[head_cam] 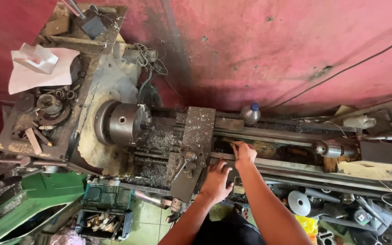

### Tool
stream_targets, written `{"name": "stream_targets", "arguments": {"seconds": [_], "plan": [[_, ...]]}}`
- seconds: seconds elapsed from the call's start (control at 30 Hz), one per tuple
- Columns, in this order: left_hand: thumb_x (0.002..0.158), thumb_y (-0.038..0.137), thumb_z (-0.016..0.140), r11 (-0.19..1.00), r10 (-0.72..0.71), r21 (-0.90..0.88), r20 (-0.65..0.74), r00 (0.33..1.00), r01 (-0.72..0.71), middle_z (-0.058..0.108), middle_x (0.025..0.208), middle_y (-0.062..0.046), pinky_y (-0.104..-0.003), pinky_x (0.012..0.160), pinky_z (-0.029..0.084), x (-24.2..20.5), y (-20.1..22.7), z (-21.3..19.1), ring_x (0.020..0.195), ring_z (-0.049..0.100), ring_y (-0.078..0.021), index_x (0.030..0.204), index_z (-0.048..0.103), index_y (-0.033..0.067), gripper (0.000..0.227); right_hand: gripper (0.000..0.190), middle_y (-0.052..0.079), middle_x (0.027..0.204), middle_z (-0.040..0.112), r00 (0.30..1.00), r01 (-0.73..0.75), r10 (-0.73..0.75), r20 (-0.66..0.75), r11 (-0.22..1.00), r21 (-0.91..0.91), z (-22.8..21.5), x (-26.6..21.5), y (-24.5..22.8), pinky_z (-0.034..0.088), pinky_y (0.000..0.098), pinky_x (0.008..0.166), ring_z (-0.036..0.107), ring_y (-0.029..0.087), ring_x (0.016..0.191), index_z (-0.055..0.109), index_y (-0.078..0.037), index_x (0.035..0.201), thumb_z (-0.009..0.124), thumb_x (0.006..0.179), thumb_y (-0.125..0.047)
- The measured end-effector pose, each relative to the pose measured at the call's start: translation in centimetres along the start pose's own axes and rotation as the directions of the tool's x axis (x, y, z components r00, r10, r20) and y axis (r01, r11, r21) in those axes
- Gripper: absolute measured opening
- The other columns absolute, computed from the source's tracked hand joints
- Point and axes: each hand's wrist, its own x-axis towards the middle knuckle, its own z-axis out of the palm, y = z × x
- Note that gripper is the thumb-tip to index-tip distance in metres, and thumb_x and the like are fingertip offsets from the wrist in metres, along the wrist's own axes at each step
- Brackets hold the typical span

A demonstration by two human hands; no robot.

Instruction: The person uses a brush to clean metal shavings and debris from the bed and ways of a metal lathe. The person repeatedly sweeps the brush along the machine's surface to remove accumulated metal particles.

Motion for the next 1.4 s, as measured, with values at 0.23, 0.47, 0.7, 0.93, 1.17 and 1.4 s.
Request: {"name": "stream_targets", "arguments": {"seconds": [0.23,0.47,0.7,0.93,1.17,1.4], "plan": [[0.091,0.03,0.076,0.999,-0.042,-0.027,0.124,0.991,0.045,0.036,0.154,-0.022,-0.051,0.121,0.028,-0.3,0.4,-1.4,0.127,0.054,-0.0382,0.142,0.051,0.0028,0.063,0.01,-0.003,0.076,0.073,0.938,0.346,-0.216,0.271,0.543,-0.765,0.2,0.3,-0.4,0.054,0.0261,0.068,0.064,0.012,0.072,0.084,-0.023,0.09,0.079,0.083,-0.018],[0.094,0.03,0.071,0.999,-0.042,-0.01,0.186,0.982,0.044,0.029,0.156,-0.021,-0.052,0.123,0.023,-0.5,0.6,-2.0,0.138,0.04,-0.0373,0.143,0.048,0.0045,0.06,0.017,0.004,0.099,0.08,0.809,0.521,-0.343,0.477,0.041,-0.853,-2.1,3.4,-1.6,0.06,0.0412,0.083,0.073,0.028,0.097,0.084,-0.024,0.098,0.071,0.088,-0.021],[0.093,0.031,0.071,0.999,-0.034,-0.014,0.137,0.99,0.036,0.031,0.158,-0.023,-0.051,0.124,0.021,-0.4,0.7,-1.9,0.144,0.036,-0.0392,0.142,0.052,0.0041,0.059,0.013,-0.002,0.093,0.081,0.862,0.506,-0.263,0.434,0.386,-0.771,-1.2,2.7,-1.2,0.059,0.0247,0.078,0.075,0.008,0.078,0.084,-0.022,0.102,0.082,0.089,-0.023],[0.091,0.032,0.072,0.999,-0.048,0.009,0.126,0.991,0.048,0.032,0.158,-0.023,-0.049,0.122,0.023,-0.1,0.7,-1.7,0.139,0.043,-0.0387,0.138,0.055,0.0034,0.057,0.016,0.0,0.099,0.081,0.838,0.543,-0.248,0.486,0.288,-0.789,0.5,4.1,2.3,0.057,0.0251,0.087,0.073,0.01,0.092,0.084,-0.026,0.101,0.084,0.085,-0.03],[0.09,0.031,0.074,1.0,-0.004,0.016,0.045,0.999,0.004,0.039,0.149,-0.02,-0.05,0.118,0.03,-0.3,0.6,-1.3,0.13,0.05,-0.0338,0.133,0.057,0.0025,0.054,0.023,-0.009,0.107,0.08,0.779,0.62,-0.052,0.625,-0.077,-0.78,0.2,3.3,0.9,0.059,0.0276,0.09,0.074,0.009,0.099,0.083,-0.029,0.106,0.071,0.092,-0.015],[0.089,0.032,0.075,1.0,-0.007,0.01,0.073,0.997,0.006,0.035,0.154,-0.023,-0.051,0.121,0.026,-0.3,0.3,-0.9,0.135,0.044,-0.0389,0.138,0.054,0.0028,0.06,0.024,0.001,0.117,0.077,0.763,0.592,-0.232,0.603,-0.123,-0.797,0.1,5.2,-2.1,0.037,0.0527,0.112,0.056,0.039,0.122,0.083,-0.033,0.107,0.062,0.097,-0.029]]}}
